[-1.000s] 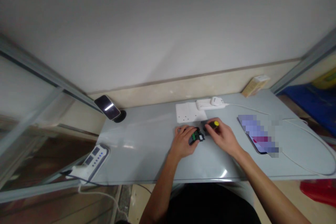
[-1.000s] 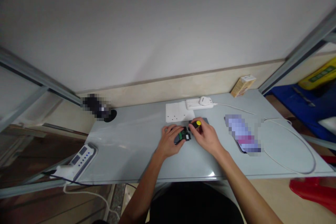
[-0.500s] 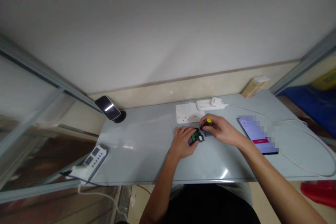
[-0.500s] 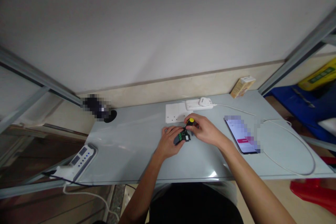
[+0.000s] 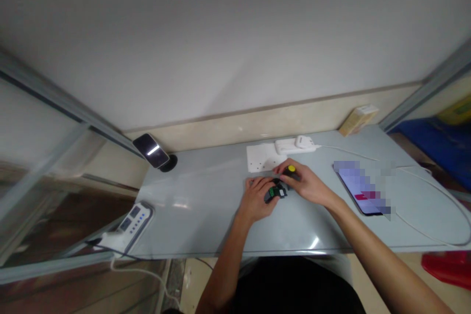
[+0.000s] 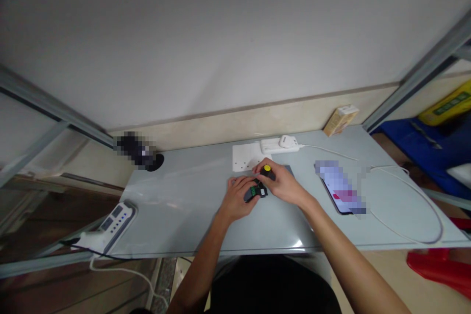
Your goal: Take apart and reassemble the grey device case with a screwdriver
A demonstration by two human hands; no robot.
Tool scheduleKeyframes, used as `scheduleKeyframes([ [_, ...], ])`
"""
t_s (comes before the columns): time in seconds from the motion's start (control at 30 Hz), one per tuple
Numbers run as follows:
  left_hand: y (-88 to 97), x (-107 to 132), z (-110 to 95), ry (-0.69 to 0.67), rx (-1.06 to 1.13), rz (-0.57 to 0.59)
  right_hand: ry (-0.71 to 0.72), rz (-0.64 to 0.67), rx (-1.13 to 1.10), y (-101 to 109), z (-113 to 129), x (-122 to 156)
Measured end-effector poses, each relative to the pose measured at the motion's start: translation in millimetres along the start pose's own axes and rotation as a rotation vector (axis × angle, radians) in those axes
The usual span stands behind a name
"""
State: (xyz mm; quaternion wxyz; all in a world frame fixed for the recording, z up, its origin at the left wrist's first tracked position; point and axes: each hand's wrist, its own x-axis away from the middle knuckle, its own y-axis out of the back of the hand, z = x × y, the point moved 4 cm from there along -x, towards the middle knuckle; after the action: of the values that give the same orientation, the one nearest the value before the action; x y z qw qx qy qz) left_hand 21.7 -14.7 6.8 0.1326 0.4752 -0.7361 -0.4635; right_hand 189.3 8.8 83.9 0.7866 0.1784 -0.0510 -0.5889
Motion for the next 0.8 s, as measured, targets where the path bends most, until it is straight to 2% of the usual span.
scheduleKeyframes([
  [0.13,0.0,0.4,-0.1,0.003,-0.012,-0.007,-0.038,-0.137,-0.188,-10.9,-13.2,4.1],
  [0.4,3.1,-0.2,-2.4,0.021,-0.007,0.006,-0.009,-0.306,-0.221,-11.5,-22.6,14.6],
  [0.8,1.1,0.2,-0.4,0.014,-0.035,0.004,-0.048,-0.300,-0.293,-13.3,-22.4,13.8],
])
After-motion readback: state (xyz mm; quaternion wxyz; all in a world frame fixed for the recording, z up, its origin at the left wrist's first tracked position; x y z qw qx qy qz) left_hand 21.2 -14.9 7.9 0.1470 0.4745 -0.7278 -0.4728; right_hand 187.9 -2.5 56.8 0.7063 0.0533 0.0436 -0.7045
